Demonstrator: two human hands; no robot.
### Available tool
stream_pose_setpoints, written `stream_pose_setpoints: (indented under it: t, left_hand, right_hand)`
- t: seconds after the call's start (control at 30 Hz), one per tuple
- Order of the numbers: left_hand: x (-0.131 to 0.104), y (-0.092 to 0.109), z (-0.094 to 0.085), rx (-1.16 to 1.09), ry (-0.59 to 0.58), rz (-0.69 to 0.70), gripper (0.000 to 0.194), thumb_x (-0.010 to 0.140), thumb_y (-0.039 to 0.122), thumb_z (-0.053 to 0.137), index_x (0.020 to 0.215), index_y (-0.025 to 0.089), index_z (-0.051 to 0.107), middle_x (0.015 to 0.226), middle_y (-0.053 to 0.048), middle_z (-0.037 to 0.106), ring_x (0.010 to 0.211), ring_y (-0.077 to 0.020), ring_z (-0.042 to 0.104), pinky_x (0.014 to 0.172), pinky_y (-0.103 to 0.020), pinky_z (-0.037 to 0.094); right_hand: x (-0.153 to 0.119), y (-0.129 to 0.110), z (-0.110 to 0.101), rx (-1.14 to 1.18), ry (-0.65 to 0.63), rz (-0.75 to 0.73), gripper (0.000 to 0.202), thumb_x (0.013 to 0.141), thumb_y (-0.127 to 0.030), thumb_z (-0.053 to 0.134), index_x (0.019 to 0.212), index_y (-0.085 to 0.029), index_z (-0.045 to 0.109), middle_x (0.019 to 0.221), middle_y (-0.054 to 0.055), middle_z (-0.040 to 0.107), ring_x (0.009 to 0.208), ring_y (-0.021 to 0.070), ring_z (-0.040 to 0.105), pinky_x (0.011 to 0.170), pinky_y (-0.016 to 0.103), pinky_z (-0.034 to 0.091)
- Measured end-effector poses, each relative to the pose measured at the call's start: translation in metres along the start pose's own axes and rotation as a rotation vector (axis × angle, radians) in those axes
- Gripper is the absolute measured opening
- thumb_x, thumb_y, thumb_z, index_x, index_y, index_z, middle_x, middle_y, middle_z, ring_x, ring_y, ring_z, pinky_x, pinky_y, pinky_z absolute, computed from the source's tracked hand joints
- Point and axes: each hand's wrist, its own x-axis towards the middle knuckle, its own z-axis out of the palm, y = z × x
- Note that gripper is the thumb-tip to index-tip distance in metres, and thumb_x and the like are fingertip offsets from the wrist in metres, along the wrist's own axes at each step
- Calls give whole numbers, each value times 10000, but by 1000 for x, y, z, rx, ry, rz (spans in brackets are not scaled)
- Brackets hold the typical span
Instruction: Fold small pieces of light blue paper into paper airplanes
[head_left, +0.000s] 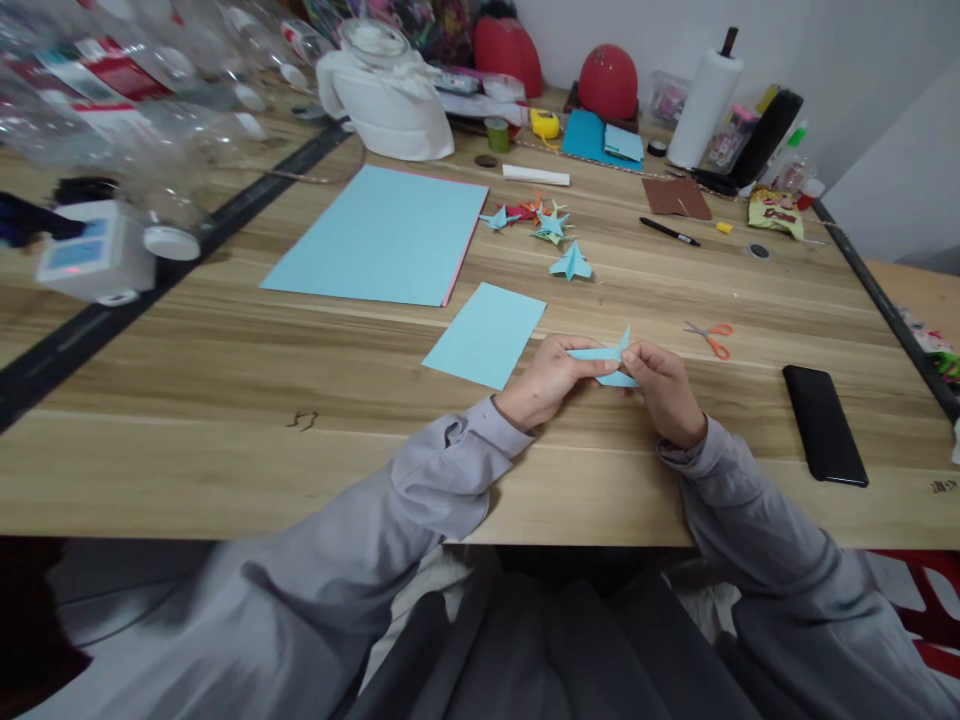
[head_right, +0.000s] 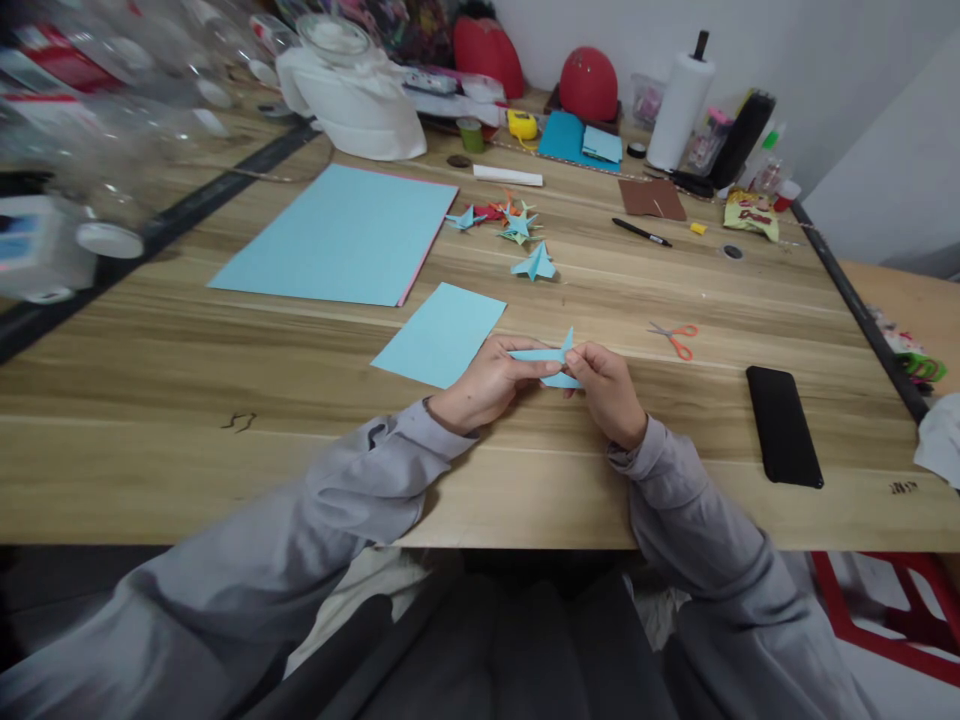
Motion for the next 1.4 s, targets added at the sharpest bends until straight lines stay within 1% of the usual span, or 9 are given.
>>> stream_pose_setpoints:
  t: [0.27, 0.47, 0.6, 0.77, 0.9, 1.0, 1.1, 1.27, 1.4]
  left_hand:
    - [-1, 6, 1, -2, -55, -30, 272, 574, 310, 864, 703, 104, 742, 695, -74, 714, 606, -148, 640, 551, -249, 430]
    - [-3, 7, 1, 81, 16, -39, 267, 542, 306, 871, 630, 118, 704, 632, -34, 663, 592, -116, 579, 537, -231, 418]
    - [-1, 7, 0, 99, -35, -36, 264, 530, 299, 872, 615, 119, 698, 611, -26, 656, 566, -102, 557, 515, -222, 378]
    - [0, 5, -1, 19, -57, -43, 279, 580, 323, 856, 711, 109, 734, 705, -67, 720, 599, -132, 626, 541, -238, 414]
    - [1, 4, 0, -52, -8, -22, 282, 595, 316, 857, 749, 114, 735, 741, -66, 731, 624, -134, 642, 552, -233, 425]
    - [3, 4, -1, -72, 63, 33, 269, 585, 300, 865, 726, 124, 719, 676, -29, 696, 593, -105, 596, 547, -222, 417]
    - [4, 3, -2, -66, 76, 56, 284, 579, 306, 870, 743, 131, 719, 659, -11, 680, 573, -95, 570, 545, -225, 418]
    - [4, 2, 0, 11, 28, 79, 326, 551, 277, 888, 759, 116, 696, 687, -24, 704, 611, -127, 626, 598, -252, 478]
    - [1, 3, 2, 35, -55, 71, 369, 586, 245, 881, 813, 125, 616, 653, -20, 699, 566, -152, 658, 599, -284, 519]
  right_hand:
    - [2, -2, 1, 42, 15, 11, 509, 780, -678, 628, 614, -201, 572, 558, -6, 602, 522, 120, 550, 539, 264, 456]
    - [1, -5, 0, 29, -12, 49, 480, 631, -615, 801, 619, -208, 548, 538, -34, 592, 498, 107, 515, 495, 244, 418]
    - [0, -4, -2, 73, -33, 75, 478, 670, -595, 787, 579, -197, 537, 506, -38, 560, 462, 89, 473, 459, 226, 355]
    - [1, -1, 0, 129, 21, 27, 448, 710, -570, 767, 563, -196, 568, 515, -34, 559, 488, 105, 511, 523, 254, 429]
    - [2, -1, 0, 101, 51, 3, 402, 731, -560, 751, 616, -194, 633, 584, -14, 630, 541, 116, 556, 578, 272, 464]
    - [1, -3, -1, 82, 28, 55, 363, 699, -520, 785, 635, -187, 656, 612, 5, 670, 563, 126, 590, 592, 278, 482]
    - [0, -4, -1, 108, 14, 98, 342, 693, -493, 792, 682, -179, 658, 650, 14, 697, 574, 123, 621, 598, 268, 492]
    - [1, -4, -2, 136, 77, 133, 433, 648, -532, 823, 791, -201, 583, 634, -26, 689, 554, 116, 635, 559, 240, 493]
    - [3, -2, -1, 90, 1, 77, 470, 630, -582, 820, 750, -198, 575, 581, -34, 655, 519, 111, 603, 555, 256, 508]
